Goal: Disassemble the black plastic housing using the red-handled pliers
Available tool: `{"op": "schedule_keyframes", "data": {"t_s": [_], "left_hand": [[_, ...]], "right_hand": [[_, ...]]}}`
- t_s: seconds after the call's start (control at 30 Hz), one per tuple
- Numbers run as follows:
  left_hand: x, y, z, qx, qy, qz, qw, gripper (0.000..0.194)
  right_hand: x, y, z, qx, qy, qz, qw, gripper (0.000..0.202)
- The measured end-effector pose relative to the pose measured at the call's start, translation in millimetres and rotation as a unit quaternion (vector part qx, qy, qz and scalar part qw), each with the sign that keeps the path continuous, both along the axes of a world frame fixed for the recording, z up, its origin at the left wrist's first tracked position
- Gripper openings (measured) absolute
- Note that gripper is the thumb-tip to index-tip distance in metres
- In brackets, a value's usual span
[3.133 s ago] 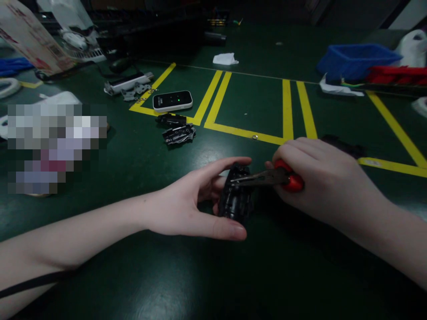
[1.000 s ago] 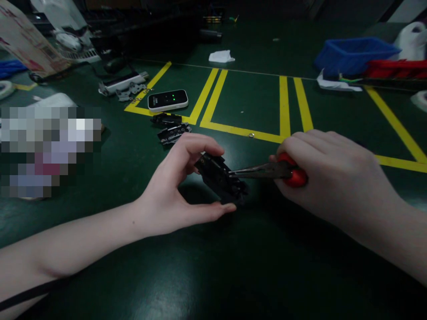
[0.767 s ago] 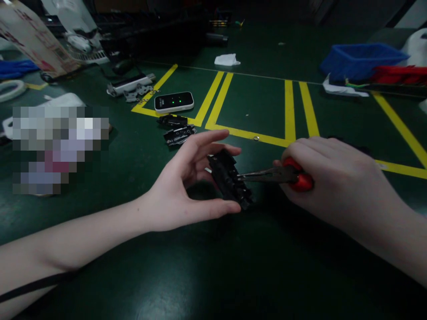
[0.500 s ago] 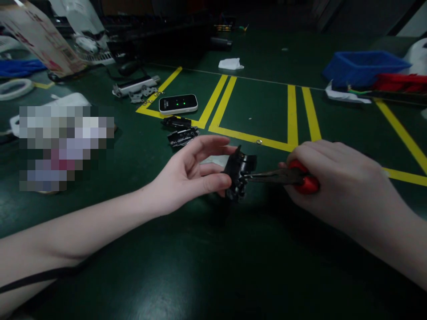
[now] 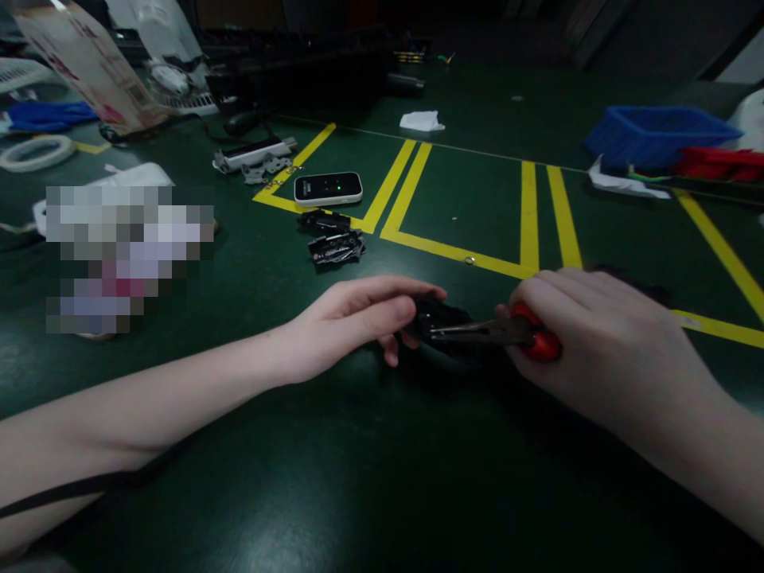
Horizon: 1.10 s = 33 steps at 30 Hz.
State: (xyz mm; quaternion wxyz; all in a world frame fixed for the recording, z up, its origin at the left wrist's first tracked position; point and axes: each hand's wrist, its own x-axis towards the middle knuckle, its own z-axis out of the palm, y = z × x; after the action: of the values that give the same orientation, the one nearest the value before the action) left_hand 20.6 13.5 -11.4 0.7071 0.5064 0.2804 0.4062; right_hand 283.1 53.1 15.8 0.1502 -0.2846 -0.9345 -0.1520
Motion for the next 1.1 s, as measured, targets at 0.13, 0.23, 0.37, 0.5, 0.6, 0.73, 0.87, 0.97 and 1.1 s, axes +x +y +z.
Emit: {"op": "schedule_keyframes", "data": {"t_s": [0.13,0.23,0.37,0.5,0.6,0.73,0.87,0.97,1.1], "left_hand": [[1.3,-1.1,4.3,0.01,0.05,-0.044,0.998,0.047],[1.6,-0.5,5.6,0.002,0.051,-0.051,0.997,0.056],[1.0,0.6,5.3,-0.012,0.052,-0.069,0.996,0.057],[-0.5,1.5,6.1,0.009,0.099,-0.084,0.991,0.041],[-2.4,1.8,7.3,0.006,0.119,-0.097,0.988,0.044],[-3.9,1.2,8.5,0.002,0.104,-0.113,0.988,0.049],[-1.9,0.5,7.8,-0.003,0.078,-0.102,0.992,0.044],[0.5,1.4,6.3,-0.023,0.037,-0.077,0.996,0.042],[1.4,4.7,4.6,-0.056,-0.006,-0.056,0.997,0.033]], "right_hand": [[-2.0,-1.2,0.5,-0.015,0.005,0.014,1.0,0.009],[-3.4,-2.3,0.0,-0.029,0.016,0.017,0.999,0.006],[-4.1,-2.0,-1.1,-0.042,0.026,0.013,0.999,0.005],[-4.6,-1.1,-0.8,-0.039,0.027,0.02,0.999,0.006],[-4.9,-1.5,0.1,-0.042,0.022,0.014,0.999,0.006],[-4.9,-2.5,1.7,-0.042,0.014,0.009,0.999,0.006],[-3.4,-2.2,2.1,-0.039,0.004,0.009,0.999,0.009],[-0.5,0.2,-0.6,-0.03,0.012,0.02,0.999,0.006],[3.4,5.4,-5.1,-0.029,0.018,0.029,0.999,0.006]]}}
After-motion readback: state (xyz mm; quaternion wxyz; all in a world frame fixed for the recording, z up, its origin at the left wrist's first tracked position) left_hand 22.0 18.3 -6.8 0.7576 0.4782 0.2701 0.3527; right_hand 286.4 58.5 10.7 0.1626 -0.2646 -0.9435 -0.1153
